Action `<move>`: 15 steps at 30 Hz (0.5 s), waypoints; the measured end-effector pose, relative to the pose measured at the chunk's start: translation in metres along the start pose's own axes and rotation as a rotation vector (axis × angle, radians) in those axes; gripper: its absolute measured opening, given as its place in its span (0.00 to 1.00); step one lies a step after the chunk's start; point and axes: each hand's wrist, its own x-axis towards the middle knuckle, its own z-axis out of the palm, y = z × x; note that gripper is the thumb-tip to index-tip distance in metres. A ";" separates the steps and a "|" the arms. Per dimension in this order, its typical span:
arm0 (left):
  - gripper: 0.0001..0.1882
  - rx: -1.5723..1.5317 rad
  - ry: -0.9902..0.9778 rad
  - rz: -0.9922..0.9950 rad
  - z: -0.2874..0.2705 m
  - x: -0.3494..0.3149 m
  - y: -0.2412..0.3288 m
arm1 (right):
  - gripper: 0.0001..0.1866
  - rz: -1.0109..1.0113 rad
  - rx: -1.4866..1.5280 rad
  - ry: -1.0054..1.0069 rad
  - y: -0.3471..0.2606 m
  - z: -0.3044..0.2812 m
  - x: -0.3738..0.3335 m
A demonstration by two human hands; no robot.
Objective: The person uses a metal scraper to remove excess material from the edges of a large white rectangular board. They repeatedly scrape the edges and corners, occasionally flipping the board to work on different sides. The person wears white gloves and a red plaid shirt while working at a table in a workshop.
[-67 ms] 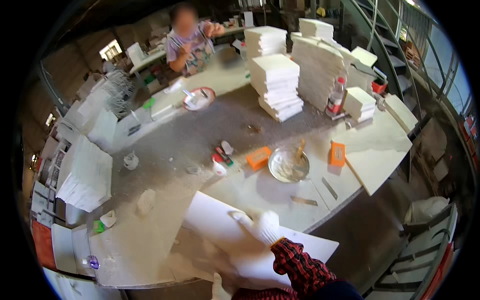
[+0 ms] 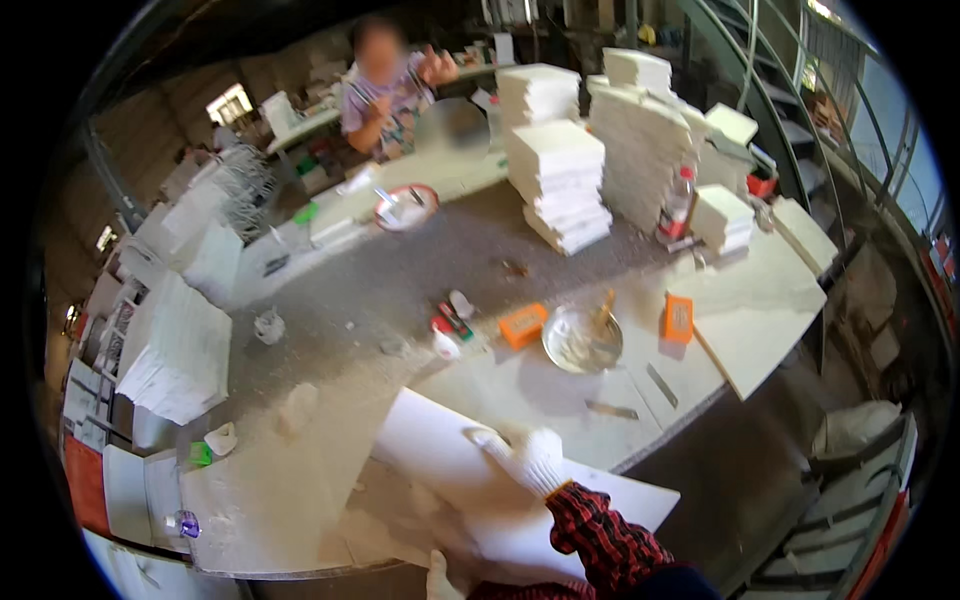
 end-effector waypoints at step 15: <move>0.17 0.231 0.259 0.487 0.079 -0.075 0.047 | 0.24 -0.102 0.382 0.224 -0.049 -0.048 -0.054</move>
